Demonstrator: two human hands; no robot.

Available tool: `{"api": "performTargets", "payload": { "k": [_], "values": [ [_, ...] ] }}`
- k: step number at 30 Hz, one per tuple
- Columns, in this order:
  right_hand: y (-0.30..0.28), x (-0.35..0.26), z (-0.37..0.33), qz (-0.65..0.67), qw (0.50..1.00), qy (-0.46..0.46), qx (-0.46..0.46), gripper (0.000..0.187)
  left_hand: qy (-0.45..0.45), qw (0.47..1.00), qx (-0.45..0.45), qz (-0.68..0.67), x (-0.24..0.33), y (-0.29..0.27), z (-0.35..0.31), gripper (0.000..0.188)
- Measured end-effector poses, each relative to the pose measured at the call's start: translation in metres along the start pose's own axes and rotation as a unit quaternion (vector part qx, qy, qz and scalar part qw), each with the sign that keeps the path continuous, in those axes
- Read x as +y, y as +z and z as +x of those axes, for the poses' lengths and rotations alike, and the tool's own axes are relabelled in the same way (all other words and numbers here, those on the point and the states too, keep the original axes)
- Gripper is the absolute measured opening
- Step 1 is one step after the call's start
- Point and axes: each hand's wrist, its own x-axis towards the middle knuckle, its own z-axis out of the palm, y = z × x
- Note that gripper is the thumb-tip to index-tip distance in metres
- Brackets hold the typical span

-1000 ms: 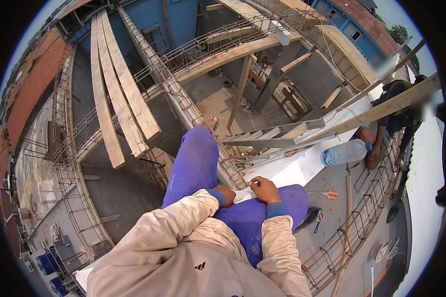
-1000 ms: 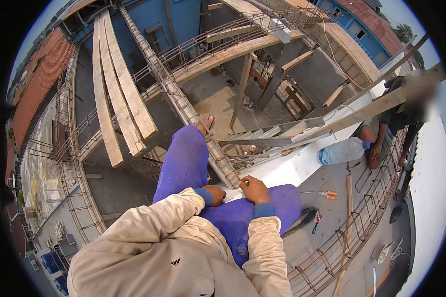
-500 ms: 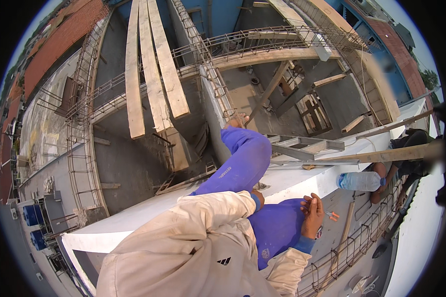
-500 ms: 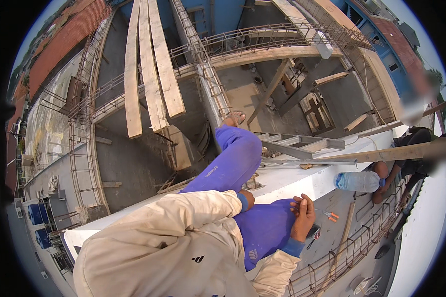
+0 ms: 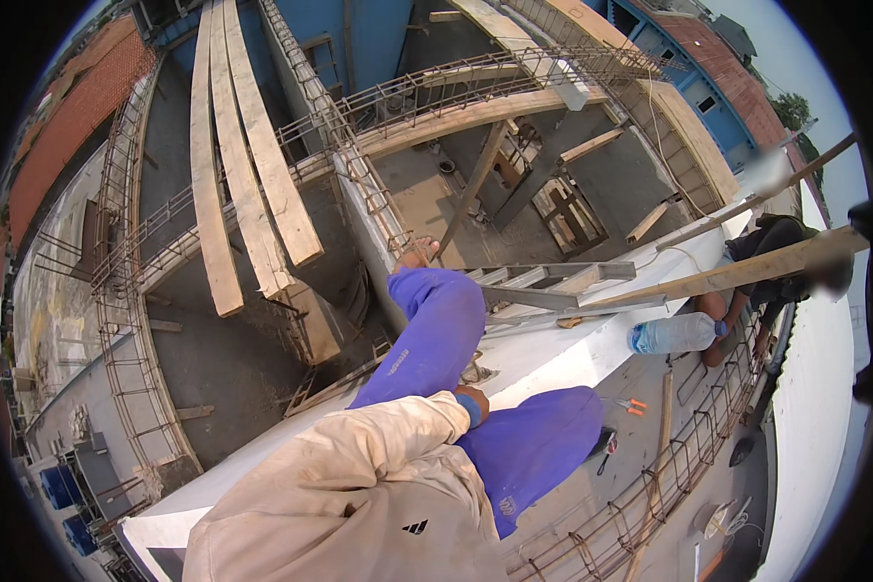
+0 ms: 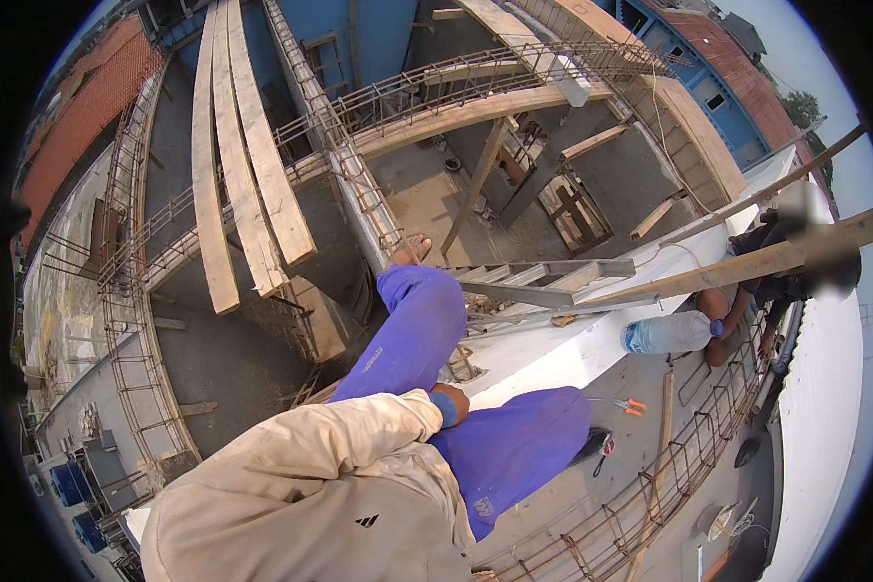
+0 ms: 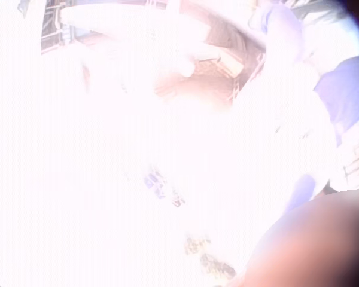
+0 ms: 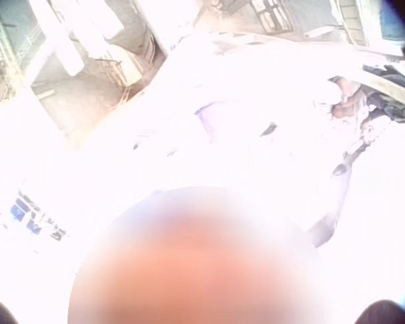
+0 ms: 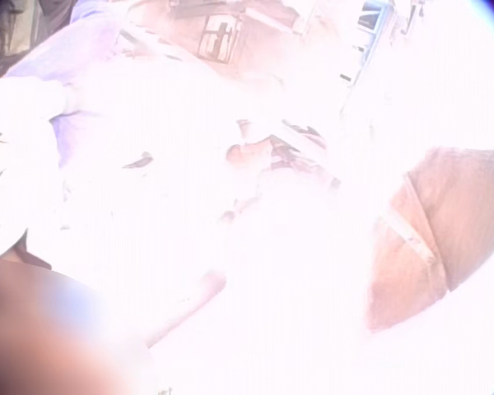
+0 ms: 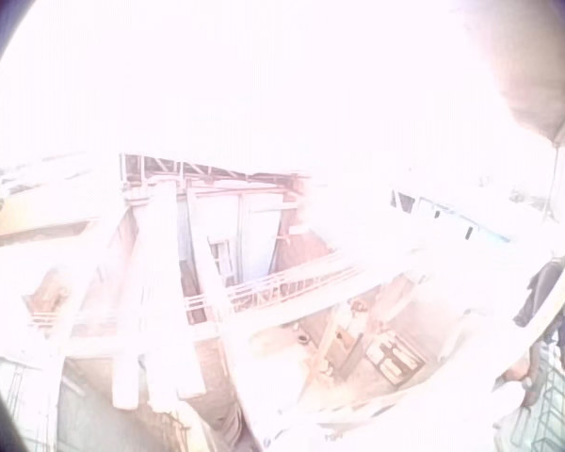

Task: The person ties metal rebar rods together on a roof structure using wire and pliers. They repeatedly wrap wire around rebar intersections and twist it tight to secure the framework.

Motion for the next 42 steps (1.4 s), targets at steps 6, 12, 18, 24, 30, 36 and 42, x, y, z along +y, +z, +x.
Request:
{"api": "performTargets", "payload": {
  "k": [6,12,18,24,30,36,42],
  "values": [
    [-0.008,-0.018,-0.021,0.063,0.998,0.014,0.009,0.054,0.027,0.999,-0.023,0.03,-0.003,-0.01,-0.004,0.031],
    [-0.008,0.007,-0.032,0.09,0.995,0.042,0.008,0.058,0.019,0.996,-0.065,0.064,-0.003,-0.016,-0.003,0.034],
    [-0.002,0.024,-0.036,0.102,0.993,0.054,-0.015,0.062,-0.007,0.996,-0.074,0.058,-0.003,-0.019,-0.001,0.036],
    [0.002,0.015,-0.021,0.104,0.993,0.047,-0.042,0.066,0.008,0.997,-0.076,0.03,-0.02,-0.022,-0.006,0.046],
    [-0.042,-0.017,-0.016,0.345,0.924,0.116,-0.118,0.07,0.029,0.998,-0.051,0.027,-0.041,-0.012,0.003,0.042],
    [-0.072,-0.199,-0.024,0.349,0.794,-0.319,0.382,0.042,0.033,0.999,-0.034,0.005,-0.048,-0.017,-0.003,0.042],
    [-0.039,-0.373,-0.068,0.257,0.798,-0.535,0.102,0.036,0.039,0.999,-0.031,0.012,-0.043,-0.017,-0.009,0.042]
  ]
}}
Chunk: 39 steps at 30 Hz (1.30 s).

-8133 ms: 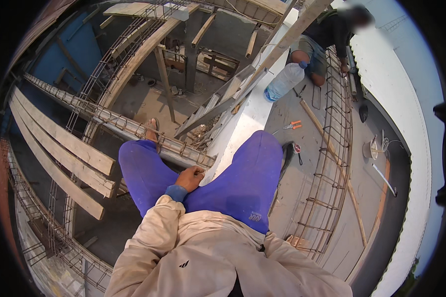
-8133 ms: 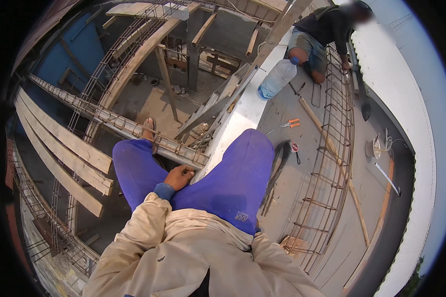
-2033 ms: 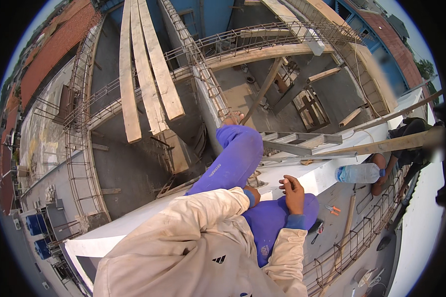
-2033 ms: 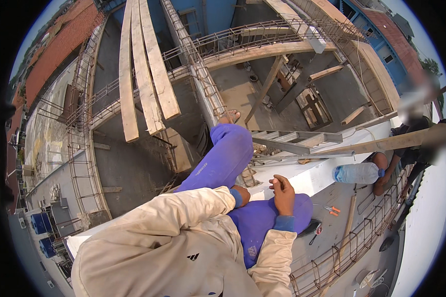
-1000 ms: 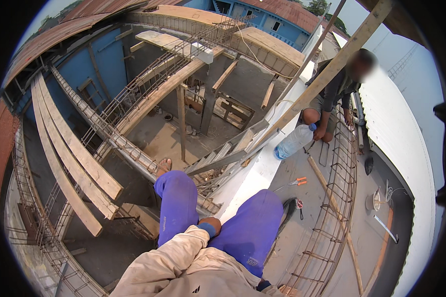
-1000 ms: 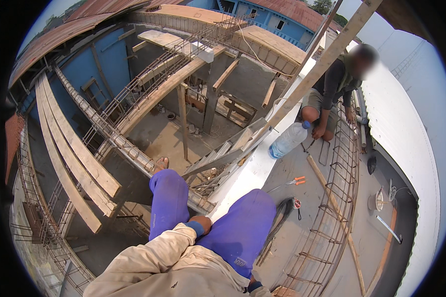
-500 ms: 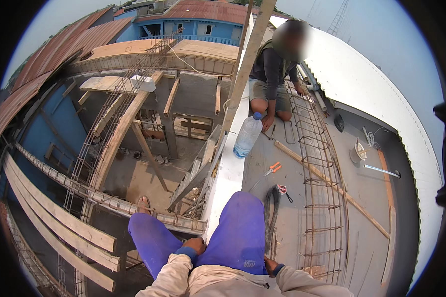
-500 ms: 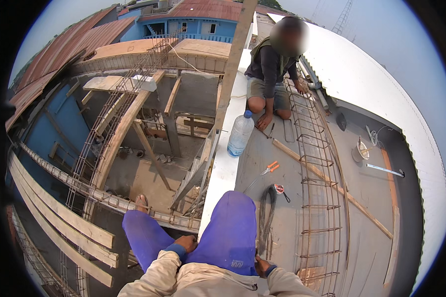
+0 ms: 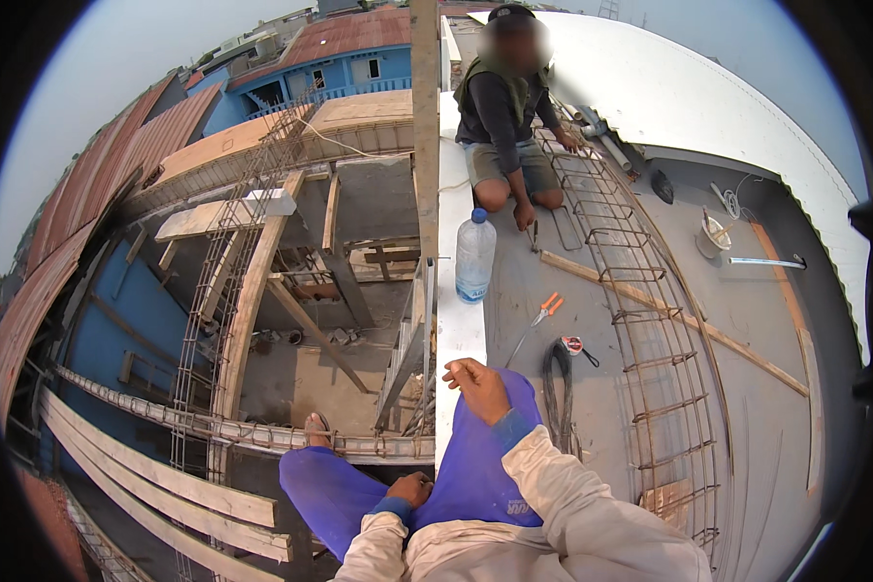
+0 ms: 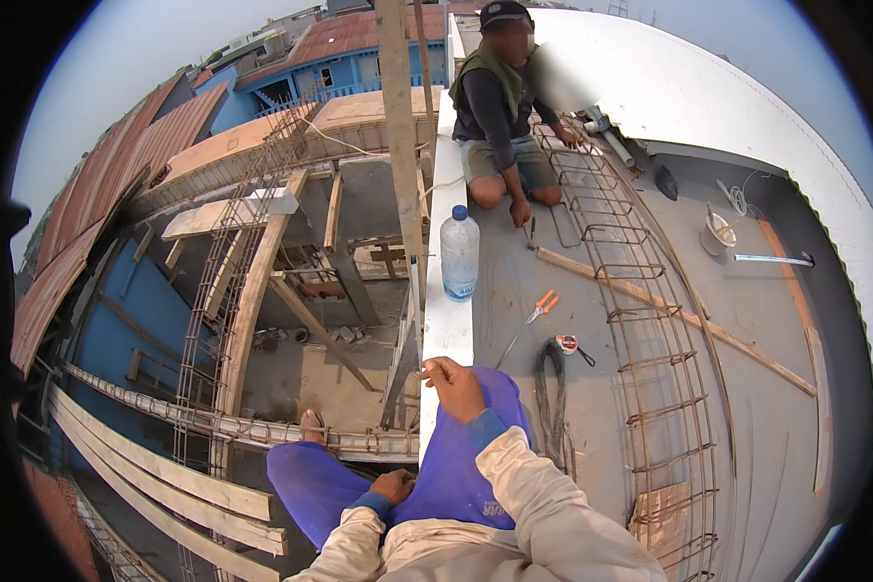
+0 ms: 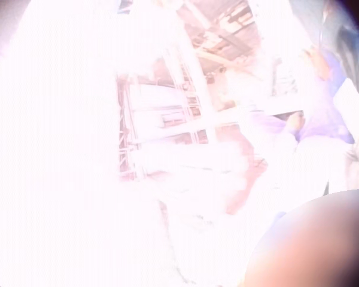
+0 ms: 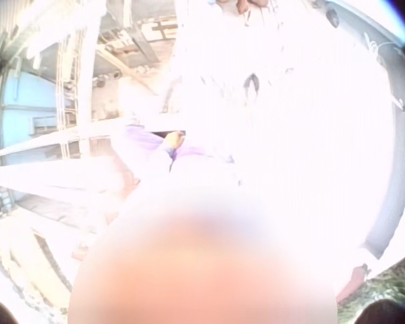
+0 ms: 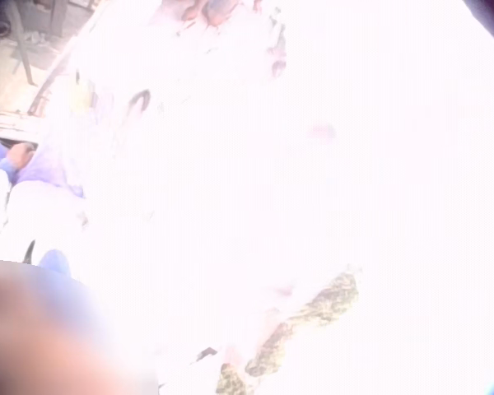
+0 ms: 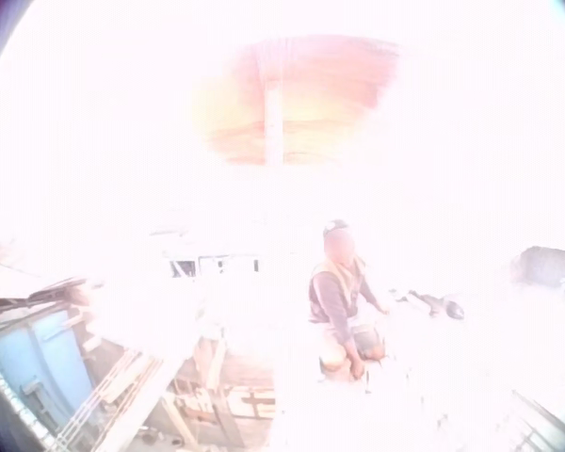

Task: The person ties metal rebar rods together on a roof structure using wire and pliers. They repeatedly wrap wire around rebar intersections and twist it tight to secure the framework.

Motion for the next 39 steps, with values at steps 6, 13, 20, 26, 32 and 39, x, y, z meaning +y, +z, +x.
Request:
{"api": "performTargets", "payload": {
  "k": [6,13,20,26,32,39],
  "values": [
    [0.088,0.051,-0.035,-0.335,0.85,0.059,-0.402,0.033,0.013,0.999,0.033,0.017,-0.012,0.021,0.016,0.037],
    [0.103,0.098,-0.053,-0.387,0.773,0.053,-0.5,0.033,0.009,0.997,-0.006,0.07,-0.022,0.028,0.03,0.038],
    [0.106,0.098,-0.042,-0.386,0.785,0.061,-0.481,0.035,0.004,0.999,-0.01,0.04,-0.016,0.02,0.022,0.041],
    [0.11,0.096,-0.044,-0.401,0.77,0.08,-0.489,0.034,0.023,0.996,-0.045,0.079,-0.014,0.017,0.026,0.045],
    [0.108,0.096,-0.044,-0.392,0.773,0.075,-0.494,0.034,0.044,0.996,-0.023,0.079,-0.013,0.019,0.025,0.042],
    [0.111,0.097,-0.044,-0.409,0.763,0.06,-0.497,0.04,0.071,0.995,0.075,0.009,0.01,-0.041,-0.035,0.032]
  ]
}}
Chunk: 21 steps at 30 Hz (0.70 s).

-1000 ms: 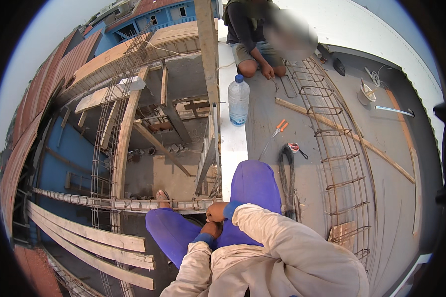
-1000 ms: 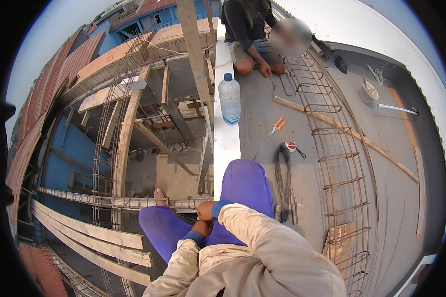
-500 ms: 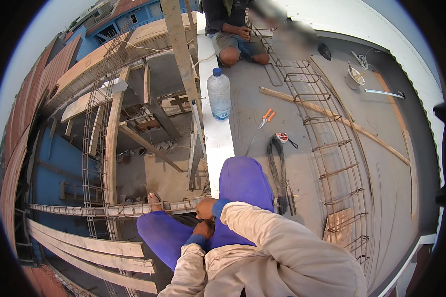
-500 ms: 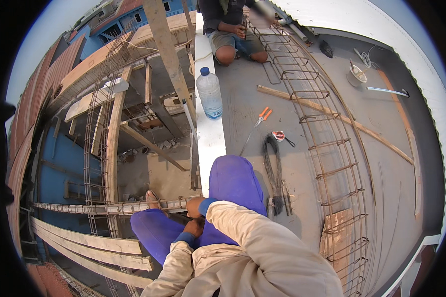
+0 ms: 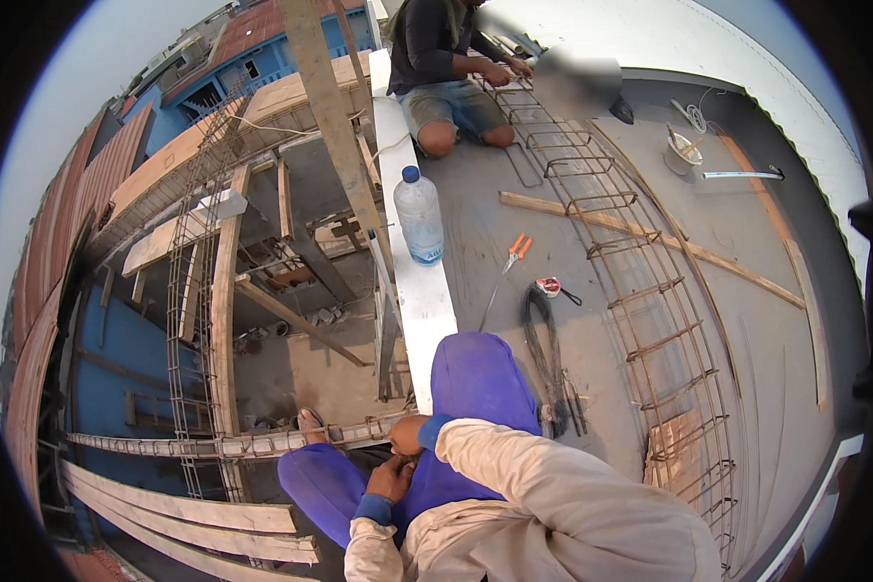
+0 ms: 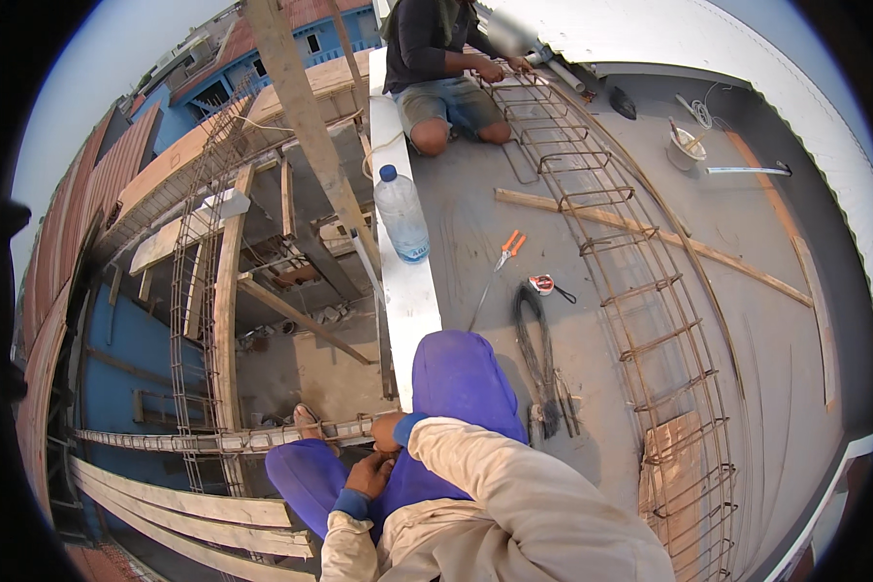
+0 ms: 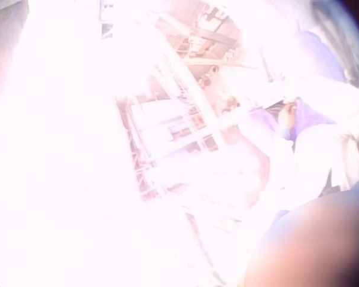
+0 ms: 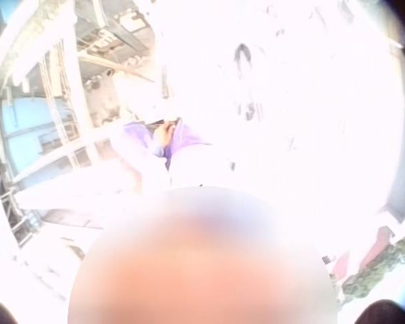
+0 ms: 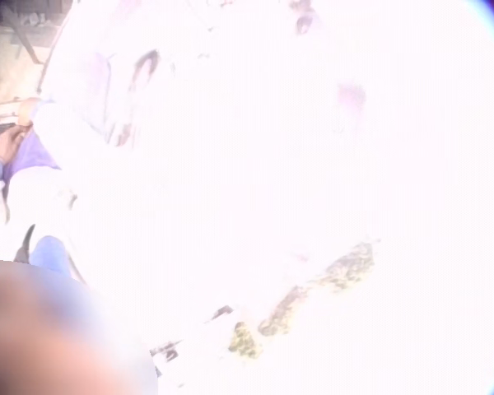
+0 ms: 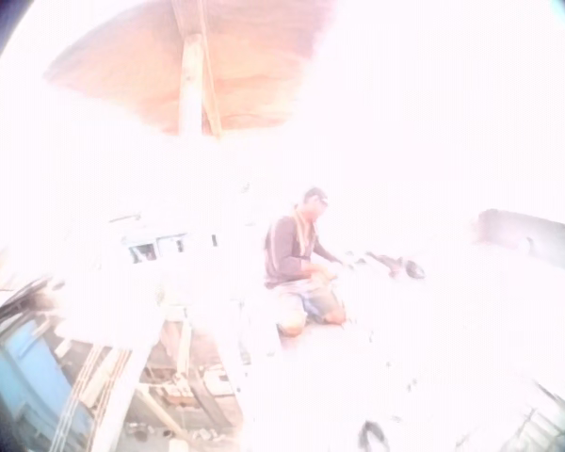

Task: The person ties metal rebar rods together on a roof structure using wire and pliers. They repeatedly wrap wire around rebar intersections and twist it tight to secure the framework.

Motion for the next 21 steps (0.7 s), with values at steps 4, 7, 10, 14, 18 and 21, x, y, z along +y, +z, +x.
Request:
{"api": "performTargets", "payload": {
  "k": [4,7,10,14,18,21],
  "values": [
    [-0.001,0.001,0.002,0.009,1.0,0.004,-0.009,0.042,0.067,0.952,0.281,-0.096,-0.006,-0.07,-0.033,0.02],
    [-0.003,-0.002,0.001,0.01,0.999,0.009,-0.034,0.043,-0.013,0.913,0.407,0.016,-0.036,-0.104,-0.042,0.017],
    [-0.008,-0.007,-0.001,-0.001,0.999,0.017,-0.042,0.045,-0.068,0.901,0.424,0.056,-0.062,-0.108,-0.042,0.016],
    [-0.012,-0.014,-0.008,0.002,0.999,-0.018,-0.045,0.046,-0.135,0.893,0.422,0.081,-0.076,-0.1,-0.032,0.018],
    [-0.009,-0.015,-0.009,-0.002,0.999,-0.017,-0.043,0.043,-0.152,0.887,0.423,0.109,-0.077,-0.093,-0.028,0.019],
    [-0.004,-0.013,-0.005,0.014,0.998,-0.015,-0.052,0.04,-0.149,0.883,0.427,0.125,-0.077,-0.092,-0.026,0.019]
  ]
}}
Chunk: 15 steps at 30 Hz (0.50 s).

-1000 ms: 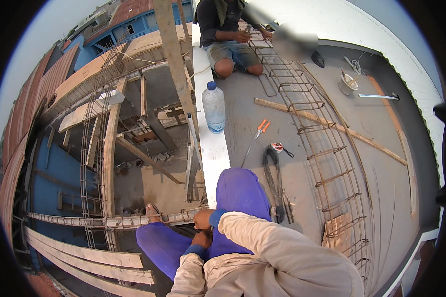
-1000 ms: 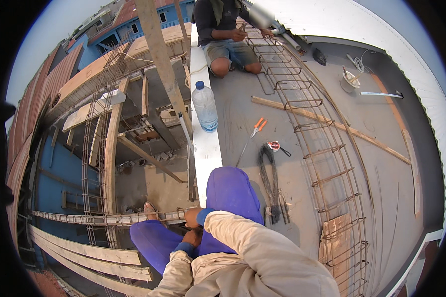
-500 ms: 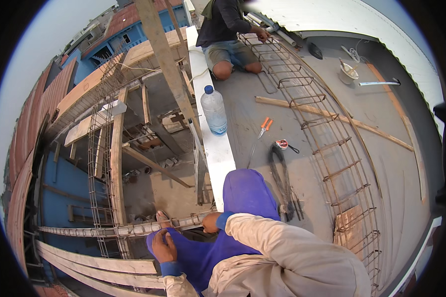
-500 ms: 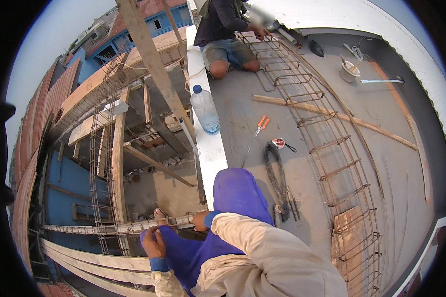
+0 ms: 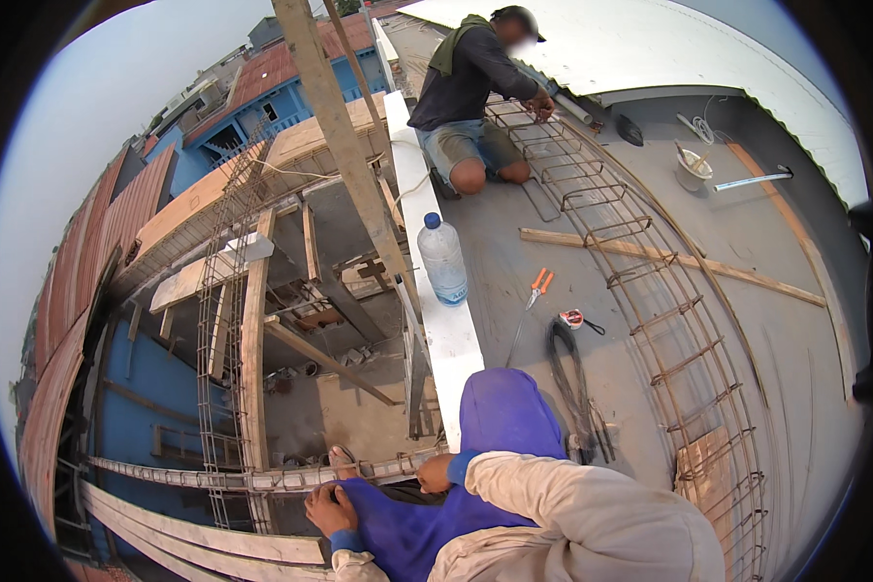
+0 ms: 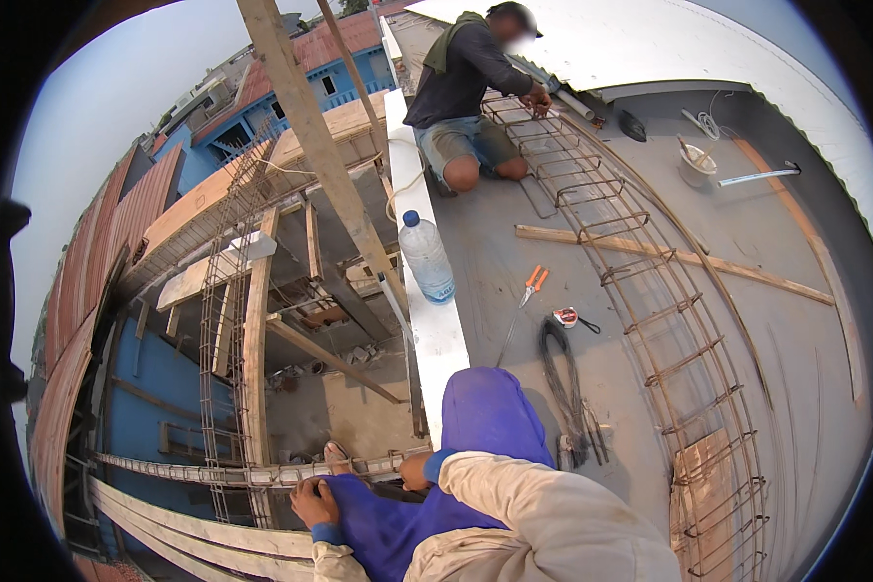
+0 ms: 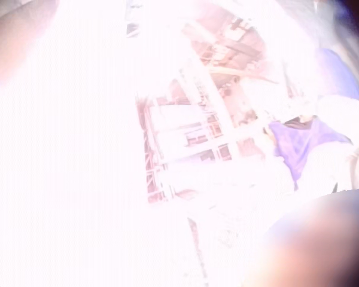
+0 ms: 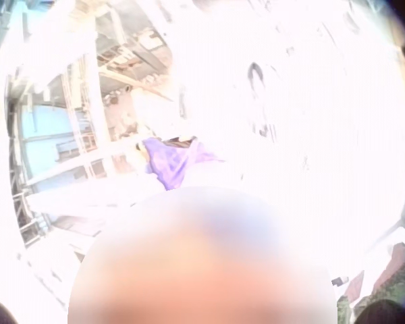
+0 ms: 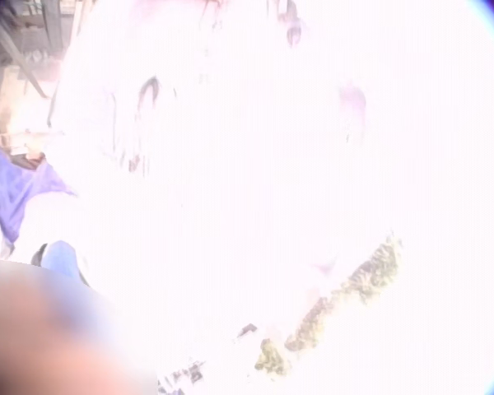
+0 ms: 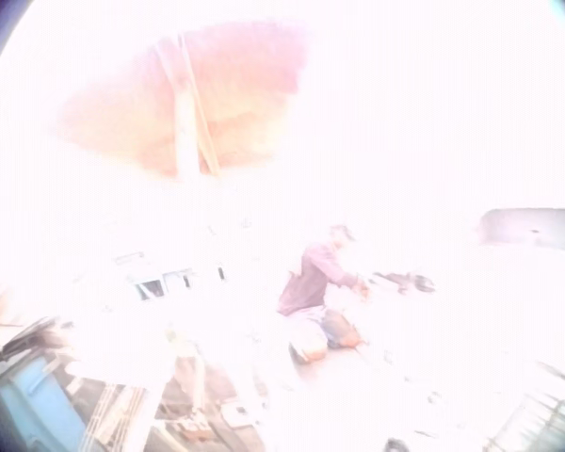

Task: The person ties metal rebar rods together on a roof structure using wire and pliers. They repeatedly wrap wire around rebar intersections and twist it tight to secure the framework.

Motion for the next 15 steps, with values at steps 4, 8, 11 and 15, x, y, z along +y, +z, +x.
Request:
{"api": "performTargets", "payload": {
  "k": [4,8,11,15],
  "values": [
    [0.005,0.0022,0.0068,0.005,1.0,0.002,-0.016,0.038,0.007,1.0,0.0,-0.006,-0.0028,-0.0009,0.0004,0.019],
    [0.0062,0.0035,0.0083,-0.011,1.0,-0.025,0.015,0.037,-0.006,1.0,-0.006,0.001,-0.0046,-0.0025,0.0026,0.019],
    [0.0045,0.003,0.0062,-0.008,0.999,-0.029,0.032,0.037,-0.002,1.0,0.003,0.007,-0.0047,-0.0025,0.0032,0.017],
    [-0.0014,-0.0013,0.0002,0.001,1.0,-0.024,0.013,0.037,-0.004,1.0,0.011,0.011,-0.0049,-0.0021,0.002,0.018]
  ]
}}
